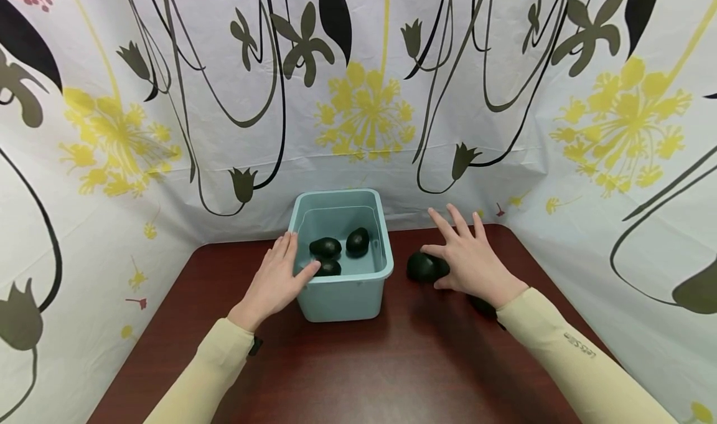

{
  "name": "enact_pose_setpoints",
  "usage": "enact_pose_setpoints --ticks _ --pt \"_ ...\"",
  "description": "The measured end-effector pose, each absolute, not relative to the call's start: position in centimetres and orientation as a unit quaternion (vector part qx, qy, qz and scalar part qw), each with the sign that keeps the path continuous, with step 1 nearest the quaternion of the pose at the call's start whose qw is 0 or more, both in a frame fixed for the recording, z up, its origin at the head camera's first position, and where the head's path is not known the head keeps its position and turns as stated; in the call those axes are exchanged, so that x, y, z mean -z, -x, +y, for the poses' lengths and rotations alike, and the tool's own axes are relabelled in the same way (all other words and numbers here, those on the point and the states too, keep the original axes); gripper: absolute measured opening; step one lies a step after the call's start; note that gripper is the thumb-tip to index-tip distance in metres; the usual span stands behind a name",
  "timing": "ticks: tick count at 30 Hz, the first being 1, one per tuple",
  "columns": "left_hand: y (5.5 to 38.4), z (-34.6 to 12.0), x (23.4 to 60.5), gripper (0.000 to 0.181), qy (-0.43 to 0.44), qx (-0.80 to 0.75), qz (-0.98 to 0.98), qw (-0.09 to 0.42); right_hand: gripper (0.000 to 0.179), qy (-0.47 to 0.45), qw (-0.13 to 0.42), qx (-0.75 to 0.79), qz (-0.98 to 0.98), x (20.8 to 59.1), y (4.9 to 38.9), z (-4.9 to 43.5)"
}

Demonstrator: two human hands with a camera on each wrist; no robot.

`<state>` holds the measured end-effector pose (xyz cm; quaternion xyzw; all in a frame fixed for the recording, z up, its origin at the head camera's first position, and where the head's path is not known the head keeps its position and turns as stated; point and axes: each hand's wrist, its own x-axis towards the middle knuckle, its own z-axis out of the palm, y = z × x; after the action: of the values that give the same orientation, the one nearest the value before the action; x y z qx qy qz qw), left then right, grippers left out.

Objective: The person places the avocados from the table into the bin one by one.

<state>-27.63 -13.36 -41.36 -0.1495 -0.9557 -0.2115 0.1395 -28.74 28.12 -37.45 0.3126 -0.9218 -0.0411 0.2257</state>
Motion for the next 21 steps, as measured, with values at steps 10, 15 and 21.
enact_pose_setpoints --ticks 10,15,21 --pt "27.8 -13.5 41.4 0.108 0.149 0.210 -0.956 0.139 0.078 -0.316 0.262 0.044 -0.911 35.6 29.1 27.1" --pt "27.8 -13.5 41.4 0.108 0.150 0.209 -0.956 0.139 0.080 -0.321 0.276 0.034 -0.905 34.8 29.5 26.7" --pt "27.8 -13.5 41.4 0.108 0.147 0.209 -0.958 0.133 0.080 -0.329 0.300 0.035 -0.895 33.8 29.8 26.0"
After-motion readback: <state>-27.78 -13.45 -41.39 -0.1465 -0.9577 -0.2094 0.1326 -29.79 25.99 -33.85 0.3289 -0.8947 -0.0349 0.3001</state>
